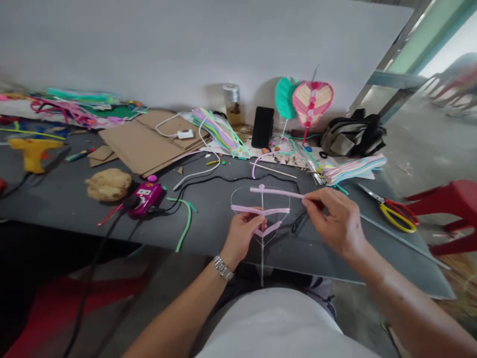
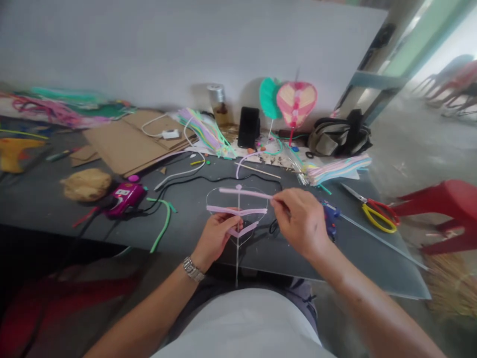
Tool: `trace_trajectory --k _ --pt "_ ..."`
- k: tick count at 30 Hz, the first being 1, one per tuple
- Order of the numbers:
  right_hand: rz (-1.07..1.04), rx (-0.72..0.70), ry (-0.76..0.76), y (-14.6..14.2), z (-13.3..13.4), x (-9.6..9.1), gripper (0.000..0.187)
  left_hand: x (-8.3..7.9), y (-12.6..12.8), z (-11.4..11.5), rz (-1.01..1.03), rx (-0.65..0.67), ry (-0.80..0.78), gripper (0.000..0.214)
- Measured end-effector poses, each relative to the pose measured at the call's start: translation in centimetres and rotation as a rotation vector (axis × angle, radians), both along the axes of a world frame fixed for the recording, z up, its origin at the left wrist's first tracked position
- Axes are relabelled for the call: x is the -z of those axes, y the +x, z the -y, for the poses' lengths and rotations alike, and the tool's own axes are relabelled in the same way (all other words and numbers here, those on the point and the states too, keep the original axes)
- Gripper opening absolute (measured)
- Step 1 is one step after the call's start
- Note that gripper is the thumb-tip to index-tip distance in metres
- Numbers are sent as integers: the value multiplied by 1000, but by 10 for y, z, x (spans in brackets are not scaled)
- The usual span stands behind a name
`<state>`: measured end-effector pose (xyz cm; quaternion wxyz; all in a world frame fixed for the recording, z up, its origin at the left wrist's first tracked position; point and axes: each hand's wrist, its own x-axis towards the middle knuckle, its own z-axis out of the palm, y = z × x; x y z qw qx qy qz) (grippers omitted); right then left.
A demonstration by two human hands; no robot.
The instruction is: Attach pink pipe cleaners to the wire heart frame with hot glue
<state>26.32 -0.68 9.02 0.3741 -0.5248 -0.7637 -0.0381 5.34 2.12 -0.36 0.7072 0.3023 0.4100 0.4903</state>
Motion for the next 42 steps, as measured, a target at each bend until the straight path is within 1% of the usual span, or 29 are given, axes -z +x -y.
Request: trace_trajectory --k 2,4,7,11,14,17,20,22,25,28,32,34,36,39,42 --pt "-92 -13 -61 -13 10 19 9 0 1 3 24 -12 17 30" --pt "-165 14 -87 -23 16 36 10 -1 2 8 35 -29 37 29" --pt "-207 32 -59 -35 21 49 11 -5 3 17 49 -34 50 28" --pt "-229 -62 35 -49 28 50 11 -12 1 32 39 -40 62 32" --pt "-216 -120 97 -55 37 55 15 -14 -4 40 36 -38 79 37" --pt "-229 -101 91 -54 45 64 14 -11 -11 43 58 -57 54 38" --pt "-268 -6 69 -45 53 70 9 -5 -19 42 126 -90 19 35" --pt "-324 84 35 -37 56 72 8 -1 -22 42 181 -122 -8 34" --pt "-498 170 -85 -28 60 74 6 4 -24 44 211 -175 -31 33" --pt "-699 158 -207 -28 60 76 10 5 -22 48 173 -194 -13 35" --pt "-905 69 -313 -37 55 83 15 4 -22 51 85 -180 6 39" --pt "-936 30 -365 -41 52 88 17 4 -24 51 47 -162 16 40" --pt "-915 16 -396 -45 50 92 17 4 -25 52 14 -154 26 41" --pt "-863 32 -399 -47 49 95 15 3 -27 53 -17 -166 43 41" --pt "-827 45 -390 -47 48 95 13 1 -28 55 11 -175 37 38"
